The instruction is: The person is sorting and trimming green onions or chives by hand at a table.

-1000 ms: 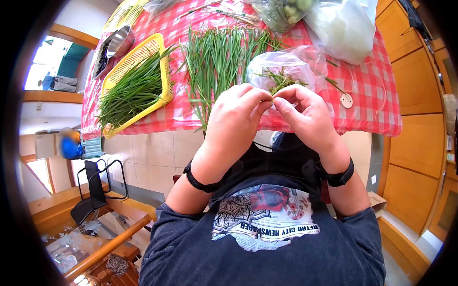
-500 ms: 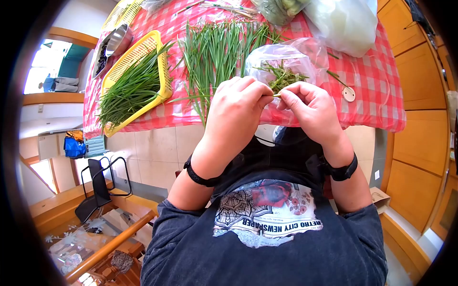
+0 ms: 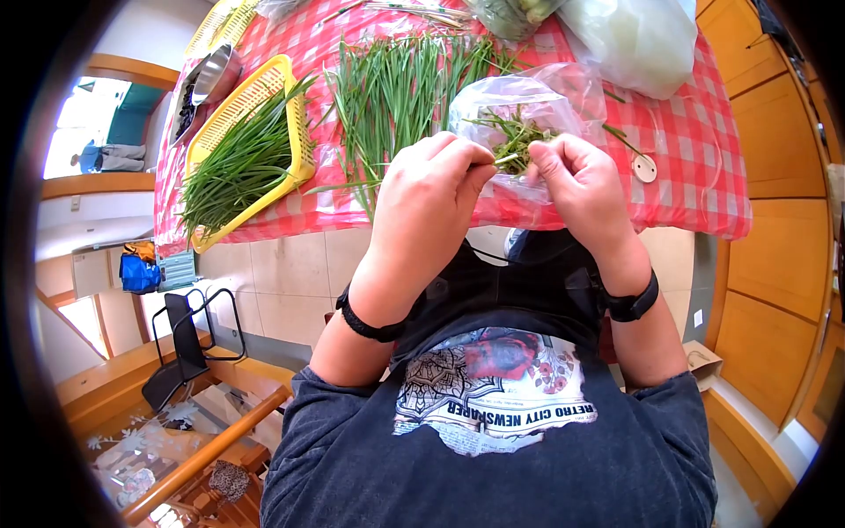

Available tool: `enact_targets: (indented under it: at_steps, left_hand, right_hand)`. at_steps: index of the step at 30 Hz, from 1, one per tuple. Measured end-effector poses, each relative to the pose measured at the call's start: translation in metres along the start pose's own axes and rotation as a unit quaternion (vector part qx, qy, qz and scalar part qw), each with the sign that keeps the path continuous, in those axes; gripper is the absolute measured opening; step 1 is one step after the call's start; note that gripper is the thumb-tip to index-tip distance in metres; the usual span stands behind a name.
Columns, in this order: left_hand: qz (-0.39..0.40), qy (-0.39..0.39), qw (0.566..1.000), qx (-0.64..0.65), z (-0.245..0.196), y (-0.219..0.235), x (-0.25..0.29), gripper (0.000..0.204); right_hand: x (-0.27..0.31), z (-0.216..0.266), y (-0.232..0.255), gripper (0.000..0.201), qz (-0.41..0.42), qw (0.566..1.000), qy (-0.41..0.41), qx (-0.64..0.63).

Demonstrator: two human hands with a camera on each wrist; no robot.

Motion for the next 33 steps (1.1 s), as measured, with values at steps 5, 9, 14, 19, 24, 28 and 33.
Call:
enact_targets:
  at_steps: [5, 9, 14, 19, 24, 28, 33]
  left_hand:
    - [-0.013, -0.009, 1.0, 0.003, -0.001, -0.004, -0.001, 0.006]
    - [-0.005, -0.017, 1.0, 0.011, -0.004, -0.008, -0.002, 0.005]
    - [0.012, -0.031, 0.999, -0.007, -0.005, -0.003, -0.001, 0.007]
    - [0.018, -0.021, 0.999, -0.021, -0.006, -0.002, 0.001, 0.006]
    - [0.006, 0.0, 1.0, -0.023, 0.002, 0.005, 0.003, 0.007]
    - [-0.015, 0.007, 1.0, 0.0, 0.003, 0.011, 0.002, 0.007]
    - [0.0, 0.007, 1.0, 0.0, 0.001, 0.007, 0.002, 0.008]
  right_hand:
    - [0.002, 0.005, -0.014, 0.022, -0.042, 0.992, 0.041, -0.109]
    - [0.002, 0.005, -0.017, 0.02, 0.02, 0.998, 0.022, -0.05]
    - [0.004, 0.01, -0.016, 0.017, 0.041, 0.996, 0.008, -0.077]
    - [0.006, 0.011, -0.016, 0.018, 0.036, 0.992, -0.033, -0.119]
    - [-0.003, -0.007, 0.005, 0.023, -0.077, 0.992, -0.002, -0.099]
    - [-0.004, -0.017, 0.016, 0.026, -0.042, 0.996, -0.009, -0.072]
    - [-0.002, -0.005, -0.006, 0.02, -0.044, 0.994, 0.067, -0.074]
Point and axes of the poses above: each hand's wrist, its own x-axis away from the middle knuckle, its own y-axis out of the back of the hand, z = x × y, the point moved 2 cm from there along -x, towards the middle knuckle, and after that the axes turned 9 degrees about z, right-handed, at the moved point
